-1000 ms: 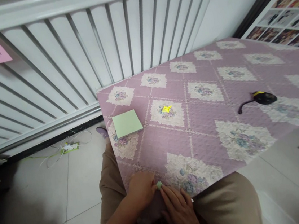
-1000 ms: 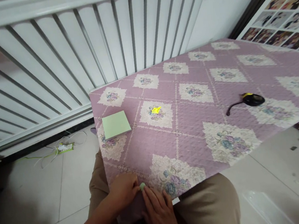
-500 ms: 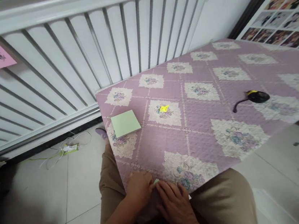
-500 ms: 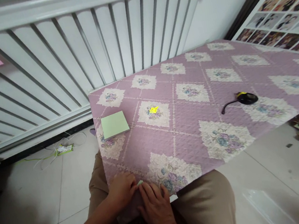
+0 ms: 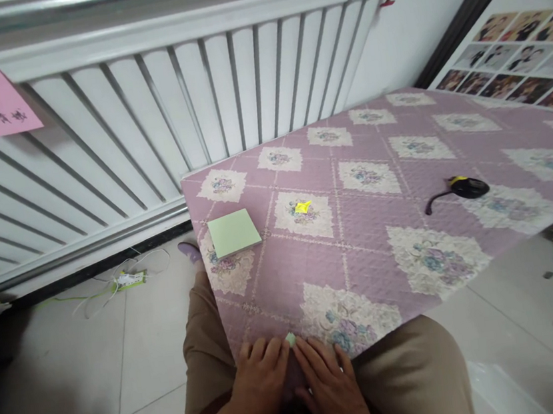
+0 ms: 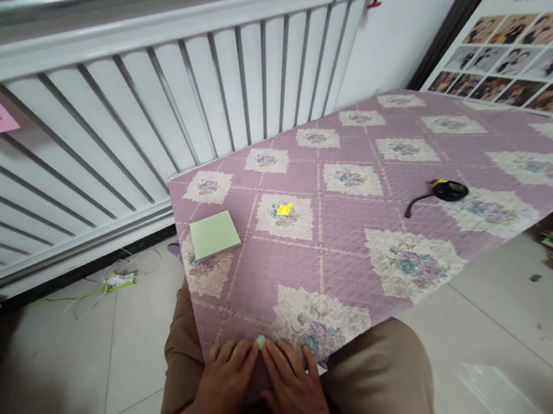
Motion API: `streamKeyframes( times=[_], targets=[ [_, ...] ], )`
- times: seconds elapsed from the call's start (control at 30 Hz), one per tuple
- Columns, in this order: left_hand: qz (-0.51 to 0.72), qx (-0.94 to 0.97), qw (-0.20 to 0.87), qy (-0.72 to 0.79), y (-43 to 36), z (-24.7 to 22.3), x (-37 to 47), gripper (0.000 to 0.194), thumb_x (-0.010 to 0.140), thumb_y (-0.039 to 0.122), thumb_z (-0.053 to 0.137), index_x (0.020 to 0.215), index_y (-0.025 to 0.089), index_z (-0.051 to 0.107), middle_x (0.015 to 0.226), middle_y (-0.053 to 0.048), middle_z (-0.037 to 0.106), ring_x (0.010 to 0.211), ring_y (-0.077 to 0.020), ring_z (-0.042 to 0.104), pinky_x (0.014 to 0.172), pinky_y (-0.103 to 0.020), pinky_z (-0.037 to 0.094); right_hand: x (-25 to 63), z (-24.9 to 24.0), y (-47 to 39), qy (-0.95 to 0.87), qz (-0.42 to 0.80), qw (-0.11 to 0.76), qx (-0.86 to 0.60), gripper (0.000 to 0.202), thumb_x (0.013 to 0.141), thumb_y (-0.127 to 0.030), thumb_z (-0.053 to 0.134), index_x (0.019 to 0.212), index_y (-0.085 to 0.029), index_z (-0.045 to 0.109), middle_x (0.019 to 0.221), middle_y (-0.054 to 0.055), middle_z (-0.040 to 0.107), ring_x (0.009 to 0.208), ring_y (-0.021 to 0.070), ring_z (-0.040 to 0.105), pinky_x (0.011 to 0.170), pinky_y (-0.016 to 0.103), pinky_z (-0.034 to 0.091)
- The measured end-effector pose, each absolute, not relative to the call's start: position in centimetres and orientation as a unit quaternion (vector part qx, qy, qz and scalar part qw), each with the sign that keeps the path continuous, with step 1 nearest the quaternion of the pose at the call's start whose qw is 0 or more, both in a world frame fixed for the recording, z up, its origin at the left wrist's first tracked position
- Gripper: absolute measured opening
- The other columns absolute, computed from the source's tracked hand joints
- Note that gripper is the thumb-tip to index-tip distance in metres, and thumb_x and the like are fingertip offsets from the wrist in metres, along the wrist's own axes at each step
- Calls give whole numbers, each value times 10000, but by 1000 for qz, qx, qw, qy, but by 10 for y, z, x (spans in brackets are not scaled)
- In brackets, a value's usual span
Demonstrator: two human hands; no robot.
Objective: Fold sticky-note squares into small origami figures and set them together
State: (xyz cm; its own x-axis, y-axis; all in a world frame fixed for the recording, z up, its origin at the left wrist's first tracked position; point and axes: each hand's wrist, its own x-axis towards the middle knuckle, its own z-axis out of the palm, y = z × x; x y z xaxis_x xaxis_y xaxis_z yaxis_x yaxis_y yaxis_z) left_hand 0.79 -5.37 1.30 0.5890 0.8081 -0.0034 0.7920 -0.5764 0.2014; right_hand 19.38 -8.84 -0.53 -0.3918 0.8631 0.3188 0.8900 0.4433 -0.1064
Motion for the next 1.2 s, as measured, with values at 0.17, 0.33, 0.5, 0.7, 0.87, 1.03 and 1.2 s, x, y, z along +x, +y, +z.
streamKeyframes(
  times=[0.17,0.33,0.5,0.7,0.87,1.03,1.2],
  targets=[
    [26,884,113,453,-54,19,10,426,934,329,479,1347,223,458,1248,-100,569,1050,-260,514,908,-426,365,197,-6,-87,-833,-19,164,-528,556,762,-202,556,1312,-247,485,1302,18,585,1141,270,500,1019,482,175],
    [57,842,181,506,-40,31,17,288,904,229,522,1162,329,602,1080,-22,632,958,-217,551,853,-374,379,197,5,-71,-783,76,213,-579,262,868,-234,509,1107,-300,593,1079,0,686,1014,228,586,882,399,363],
    [128,804,230,533,-31,34,21,156,874,171,546,871,250,680,929,-9,653,886,-195,570,806,-347,371,195,11,-52,-713,151,257,-634,111,883,-265,504,833,-238,599,805,19,660,790,209,610,721,343,431],
    [172,808,234,512,-36,28,17,106,856,183,566,794,218,644,886,-6,647,879,-201,558,828,-362,354,200,12,-54,-743,167,245,-600,72,855,-227,560,829,-266,614,845,-2,635,834,193,584,745,326,413],
    [181,799,244,519,-39,25,14,50,847,213,572,825,206,617,889,-18,642,883,-205,549,818,-354,359,200,10,-60,-751,160,241,-593,83,811,-200,620,816,-281,633,917,-12,636,892,188,566,789,327,397],
    [156,815,242,504,-36,26,14,93,836,187,577,881,236,642,924,-9,644,913,-204,544,831,-360,336,198,6,-63,-759,134,238,-591,103,818,-175,610,821,-274,637,908,-6,635,870,182,556,776,321,370],
    [119,833,232,487,-30,27,15,129,862,189,555,889,254,663,908,-4,635,887,-190,549,807,-349,328,199,5,-63,-774,116,256,-568,98,858,-203,569,782,-249,610,815,-3,621,798,167,561,755,307,374]
  ],
)
